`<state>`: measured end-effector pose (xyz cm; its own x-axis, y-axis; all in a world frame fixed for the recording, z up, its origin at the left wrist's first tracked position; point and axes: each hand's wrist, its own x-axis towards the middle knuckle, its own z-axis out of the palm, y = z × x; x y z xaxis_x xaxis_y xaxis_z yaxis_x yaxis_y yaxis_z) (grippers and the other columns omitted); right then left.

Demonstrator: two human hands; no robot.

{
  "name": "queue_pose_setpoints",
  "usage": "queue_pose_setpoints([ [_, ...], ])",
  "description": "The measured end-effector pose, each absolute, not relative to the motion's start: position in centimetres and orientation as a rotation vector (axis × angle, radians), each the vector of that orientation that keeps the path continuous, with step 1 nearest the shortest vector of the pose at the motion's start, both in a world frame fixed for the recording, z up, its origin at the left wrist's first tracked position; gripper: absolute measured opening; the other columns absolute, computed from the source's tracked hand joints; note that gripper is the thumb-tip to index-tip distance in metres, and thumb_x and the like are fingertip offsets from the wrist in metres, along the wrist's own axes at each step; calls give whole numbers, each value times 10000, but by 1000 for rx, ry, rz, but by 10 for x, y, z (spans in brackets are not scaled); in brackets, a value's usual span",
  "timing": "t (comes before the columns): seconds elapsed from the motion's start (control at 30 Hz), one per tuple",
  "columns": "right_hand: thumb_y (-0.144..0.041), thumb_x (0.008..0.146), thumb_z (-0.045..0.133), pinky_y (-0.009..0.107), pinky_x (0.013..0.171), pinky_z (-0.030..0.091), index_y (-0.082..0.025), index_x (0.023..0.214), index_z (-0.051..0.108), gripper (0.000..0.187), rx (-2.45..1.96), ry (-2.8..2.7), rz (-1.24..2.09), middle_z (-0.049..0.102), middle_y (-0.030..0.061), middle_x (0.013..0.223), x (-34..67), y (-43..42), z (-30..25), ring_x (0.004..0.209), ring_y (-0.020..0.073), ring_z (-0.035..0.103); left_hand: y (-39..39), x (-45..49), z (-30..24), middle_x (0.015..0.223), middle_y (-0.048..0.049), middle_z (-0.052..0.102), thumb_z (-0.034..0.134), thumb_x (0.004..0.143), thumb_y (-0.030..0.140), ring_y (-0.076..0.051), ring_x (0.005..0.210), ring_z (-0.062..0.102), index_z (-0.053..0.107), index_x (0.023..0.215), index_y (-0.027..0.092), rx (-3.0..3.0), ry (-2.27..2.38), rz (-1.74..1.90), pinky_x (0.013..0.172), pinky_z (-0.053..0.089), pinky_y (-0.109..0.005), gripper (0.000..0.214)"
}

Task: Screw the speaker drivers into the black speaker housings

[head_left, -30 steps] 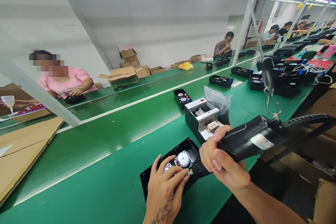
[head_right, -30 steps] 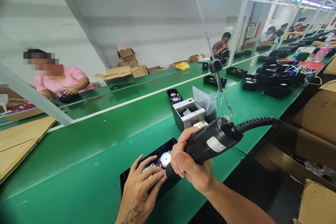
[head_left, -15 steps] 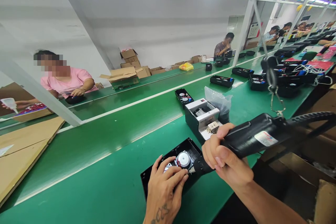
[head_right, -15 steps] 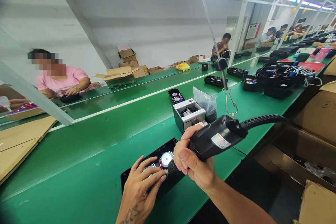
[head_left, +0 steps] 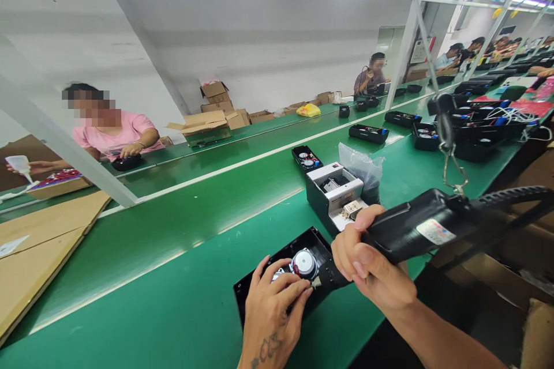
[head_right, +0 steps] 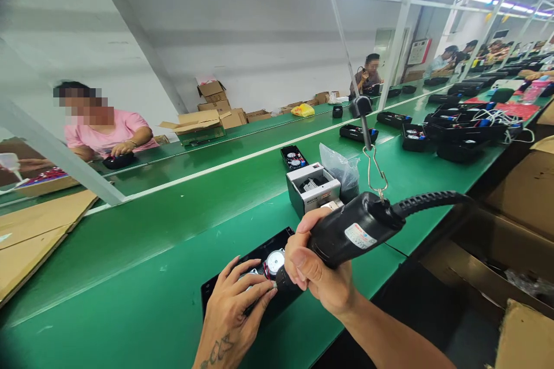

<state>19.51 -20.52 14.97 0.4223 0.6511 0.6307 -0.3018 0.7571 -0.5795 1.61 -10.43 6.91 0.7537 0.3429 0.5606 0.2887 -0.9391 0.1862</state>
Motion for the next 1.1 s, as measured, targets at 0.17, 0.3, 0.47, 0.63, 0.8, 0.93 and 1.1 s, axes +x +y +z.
queue_pose_setpoints([
  [0.17,-273,1015,663,192,452,362,-326,1114,576,142,-425,-979,636,426,-111,600,195,-205,147,450,72,366,-105,18,70,912,67,814,672,962,253,-274,1095,755,766,1004,381,2879,520,920,1068,534,-644,164],
  [0.3,-267,1024,648,191,462,370,-327,1135,571,149,-440,-994,634,442,-105,619,196,-205,143,470,74,393,-106,20,70,909,69,815,678,959,253,-274,1084,757,763,998,383,2854,537,944,1068,533,-663,160],
  [0.47,-264,1020,657,190,464,377,-315,1134,559,159,-459,-991,633,459,-101,627,197,-207,141,479,73,415,-105,18,69,905,65,818,684,955,259,-268,1062,761,768,1018,396,2881,512,948,1065,541,-641,173],
  [0.63,-268,1020,655,201,460,368,-313,1141,547,169,-483,-1009,625,468,-105,631,195,-205,137,467,75,419,-103,17,65,950,33,816,728,942,362,-286,1135,735,770,1058,388,2900,529,933,1107,514,-637,126],
  [0.8,-258,1022,660,237,503,385,-296,1130,547,161,-655,-1040,528,503,-104,621,201,-203,133,488,88,440,-115,25,65,1447,-95,662,919,718,496,-487,1447,495,757,1103,325,2896,911,841,1122,419,-796,451],
  [0.93,-257,1014,681,234,493,372,-291,1118,547,173,-699,-1042,529,511,-104,635,204,-200,129,489,81,438,-127,32,63,1455,-52,652,896,731,226,-424,1383,545,764,1027,327,2955,1012,718,1144,435,-713,339],
  [1.1,-254,1013,686,211,478,369,-291,1120,540,185,-655,-1032,597,501,-116,626,201,-196,124,464,61,415,-135,33,62,1268,-3,718,815,768,158,-442,1378,495,755,910,320,2987,983,711,1135,403,-706,224],
])
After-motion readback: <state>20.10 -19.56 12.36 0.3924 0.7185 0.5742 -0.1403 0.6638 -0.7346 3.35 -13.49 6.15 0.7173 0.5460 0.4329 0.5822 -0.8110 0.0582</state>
